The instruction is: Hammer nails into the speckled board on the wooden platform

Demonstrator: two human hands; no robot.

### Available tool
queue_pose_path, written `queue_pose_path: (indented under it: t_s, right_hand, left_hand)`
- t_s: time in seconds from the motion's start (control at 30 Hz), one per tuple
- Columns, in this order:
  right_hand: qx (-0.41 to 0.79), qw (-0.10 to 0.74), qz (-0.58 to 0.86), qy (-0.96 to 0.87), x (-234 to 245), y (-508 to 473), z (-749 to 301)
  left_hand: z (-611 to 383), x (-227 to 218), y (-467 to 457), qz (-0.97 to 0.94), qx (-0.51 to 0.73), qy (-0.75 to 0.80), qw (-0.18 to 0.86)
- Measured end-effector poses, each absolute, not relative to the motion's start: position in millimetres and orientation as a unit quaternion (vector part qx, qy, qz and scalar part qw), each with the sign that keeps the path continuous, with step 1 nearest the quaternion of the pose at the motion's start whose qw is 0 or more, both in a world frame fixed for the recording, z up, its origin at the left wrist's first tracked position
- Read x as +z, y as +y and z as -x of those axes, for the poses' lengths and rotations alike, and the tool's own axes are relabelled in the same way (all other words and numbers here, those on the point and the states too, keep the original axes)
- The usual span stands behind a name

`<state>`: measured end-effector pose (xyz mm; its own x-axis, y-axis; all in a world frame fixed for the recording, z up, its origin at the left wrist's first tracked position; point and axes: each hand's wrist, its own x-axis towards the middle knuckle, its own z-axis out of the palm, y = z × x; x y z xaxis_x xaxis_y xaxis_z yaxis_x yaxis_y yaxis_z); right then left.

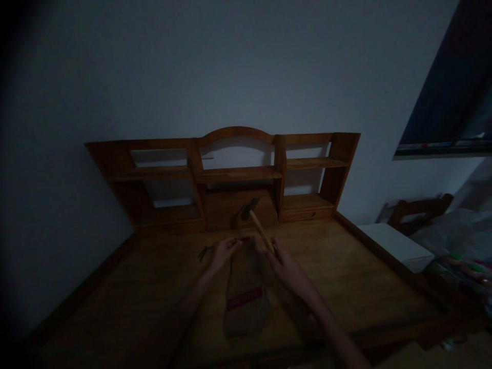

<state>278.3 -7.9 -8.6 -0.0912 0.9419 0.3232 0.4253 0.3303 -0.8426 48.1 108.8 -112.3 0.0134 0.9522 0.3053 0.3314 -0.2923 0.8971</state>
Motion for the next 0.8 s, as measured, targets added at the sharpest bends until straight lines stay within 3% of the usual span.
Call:
queue_pose_path:
  t_s: [0.2,0.8]
  right_hand:
    - [0.322,0.343,0.513,-0.718,-2.9,-12.7,-262.9]
    - [0.311,0.270,0.486,-0.771,1.0,11.1,-253.5]
  left_hand:
    - [-39.6,-115.7,104.5,-0.649,0.461,0.540,0.273]
    - [-37.0,-123.6,117.5,-0.670,0.462,0.547,0.197]
